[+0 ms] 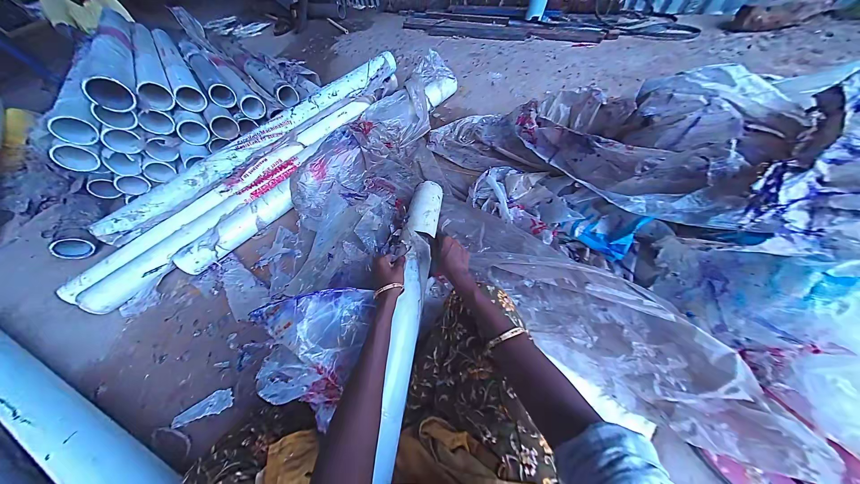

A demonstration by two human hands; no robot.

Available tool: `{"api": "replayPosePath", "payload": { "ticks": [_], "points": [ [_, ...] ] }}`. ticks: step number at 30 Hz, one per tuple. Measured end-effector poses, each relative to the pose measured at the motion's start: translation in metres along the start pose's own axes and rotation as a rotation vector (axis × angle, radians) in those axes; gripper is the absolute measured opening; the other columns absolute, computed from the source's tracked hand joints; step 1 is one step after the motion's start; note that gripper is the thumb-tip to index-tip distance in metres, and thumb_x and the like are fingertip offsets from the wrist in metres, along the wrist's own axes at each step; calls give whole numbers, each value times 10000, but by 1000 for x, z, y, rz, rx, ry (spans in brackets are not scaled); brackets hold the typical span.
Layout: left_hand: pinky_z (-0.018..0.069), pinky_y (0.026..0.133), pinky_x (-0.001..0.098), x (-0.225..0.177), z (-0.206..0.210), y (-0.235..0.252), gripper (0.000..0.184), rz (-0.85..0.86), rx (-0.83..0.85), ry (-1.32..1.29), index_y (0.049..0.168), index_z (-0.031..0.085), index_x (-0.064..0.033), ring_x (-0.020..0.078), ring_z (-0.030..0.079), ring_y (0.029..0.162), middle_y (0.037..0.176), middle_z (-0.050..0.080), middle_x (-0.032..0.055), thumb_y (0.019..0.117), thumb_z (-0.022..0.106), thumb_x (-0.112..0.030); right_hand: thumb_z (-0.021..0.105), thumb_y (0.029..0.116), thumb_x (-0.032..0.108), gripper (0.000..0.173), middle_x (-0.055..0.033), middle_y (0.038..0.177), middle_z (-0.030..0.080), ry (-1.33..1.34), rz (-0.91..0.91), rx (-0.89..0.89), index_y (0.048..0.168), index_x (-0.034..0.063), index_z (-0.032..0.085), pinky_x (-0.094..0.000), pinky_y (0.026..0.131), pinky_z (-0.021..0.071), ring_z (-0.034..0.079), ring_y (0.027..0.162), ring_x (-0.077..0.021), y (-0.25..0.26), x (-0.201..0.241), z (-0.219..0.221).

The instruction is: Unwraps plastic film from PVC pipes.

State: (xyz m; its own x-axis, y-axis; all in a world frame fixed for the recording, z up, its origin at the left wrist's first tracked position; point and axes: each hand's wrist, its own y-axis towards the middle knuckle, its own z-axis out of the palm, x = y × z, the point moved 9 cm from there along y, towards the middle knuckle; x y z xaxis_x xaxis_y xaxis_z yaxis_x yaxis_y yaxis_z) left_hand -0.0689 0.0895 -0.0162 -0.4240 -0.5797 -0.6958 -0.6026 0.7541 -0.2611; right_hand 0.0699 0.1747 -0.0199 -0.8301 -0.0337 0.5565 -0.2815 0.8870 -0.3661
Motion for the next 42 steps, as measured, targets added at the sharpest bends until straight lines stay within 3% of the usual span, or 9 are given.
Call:
{"api": "replayPosePath", "payload": {
  "ticks": [8, 13, 15, 18, 22, 26, 32, 36, 42],
  "points": [
    [396, 1126, 472, 4, 3, 6, 336, 17, 66, 14, 1212, 663, 104, 365, 585, 1273, 1285, 640, 291, 1062, 567, -182, 514, 1029, 69, 324, -303, 1263, 624, -24, -159, 109, 1319, -65, 567, -569, 1031, 444, 599, 1222, -434, -7, 17, -8],
    [397, 1122, 542, -13, 4, 1, 409, 57, 228, 323, 1305, 621, 69, 389, 568, 1313, 1343, 623, 269, 1083, 522, -260, 427, 1090, 132, 393, -299, 1219, 656, -179, -358, 114, 1443, -3, 537, -577, 1033, 439, 621, 1176, -454, -36, 4, -12],
    [390, 1117, 575, -24, 1, -8, 466, 24, 301, 519, 1346, 598, 43, 399, 532, 1354, 1398, 592, 256, 1058, 573, -322, 407, 1097, 156, 427, -290, 1237, 660, -275, -333, 93, 1504, 85, 515, -597, 1008, 451, 628, 1177, -463, -43, -4, -12],
    [404, 1091, 586, -36, 1, -22, 421, -2, 294, 642, 1367, 583, 40, 407, 532, 1352, 1407, 587, 255, 1074, 531, -257, 388, 1105, 175, 424, -287, 1247, 655, -272, -265, 59, 1498, 80, 514, -602, 993, 457, 628, 1179, -462, -39, -12, -14],
    [401, 1119, 538, -22, 7, -26, 444, 23, 199, 490, 1381, 566, 55, 394, 551, 1344, 1389, 600, 267, 1135, 339, -237, 435, 1107, 249, 379, -251, 1157, 691, -64, -199, 32, 1376, 31, 588, -580, 970, 466, 662, 1092, -411, -1, -12, -19],
    [380, 1134, 521, 4, 2, -6, 443, 0, 162, 212, 1262, 632, 105, 402, 561, 1313, 1314, 625, 303, 1131, 376, -232, 465, 1103, 266, 344, -232, 1042, 703, -23, -140, 53, 1240, 0, 636, -581, 893, 481, 675, 964, -393, 28, -1, -13],
    [435, 1045, 522, 31, -2, 5, 405, -66, 80, -73, 1114, 672, 124, 387, 626, 1146, 1149, 665, 304, 1111, 455, -218, 459, 1108, 256, 356, -246, 1091, 683, 144, -99, 20, 1380, 54, 568, -548, 883, 502, 672, 952, -379, 18, 2, 14],
    [422, 1072, 530, 31, -1, 2, 386, -81, 68, -115, 1144, 680, 116, 399, 619, 1185, 1183, 667, 308, 1103, 480, -212, 441, 1113, 208, 393, -244, 1238, 675, 143, -99, -28, 1483, 123, 541, -551, 972, 476, 670, 1068, -390, -6, 9, 23],
    [409, 1087, 553, 32, 5, -3, 414, -133, 49, -133, 1147, 679, 109, 419, 602, 1226, 1229, 654, 312, 1092, 516, -268, 393, 1123, 224, 406, -226, 1248, 686, 80, -45, -41, 1476, 100, 551, -535, 1012, 465, 664, 1128, -380, -40, 5, 30]
  ]
}}
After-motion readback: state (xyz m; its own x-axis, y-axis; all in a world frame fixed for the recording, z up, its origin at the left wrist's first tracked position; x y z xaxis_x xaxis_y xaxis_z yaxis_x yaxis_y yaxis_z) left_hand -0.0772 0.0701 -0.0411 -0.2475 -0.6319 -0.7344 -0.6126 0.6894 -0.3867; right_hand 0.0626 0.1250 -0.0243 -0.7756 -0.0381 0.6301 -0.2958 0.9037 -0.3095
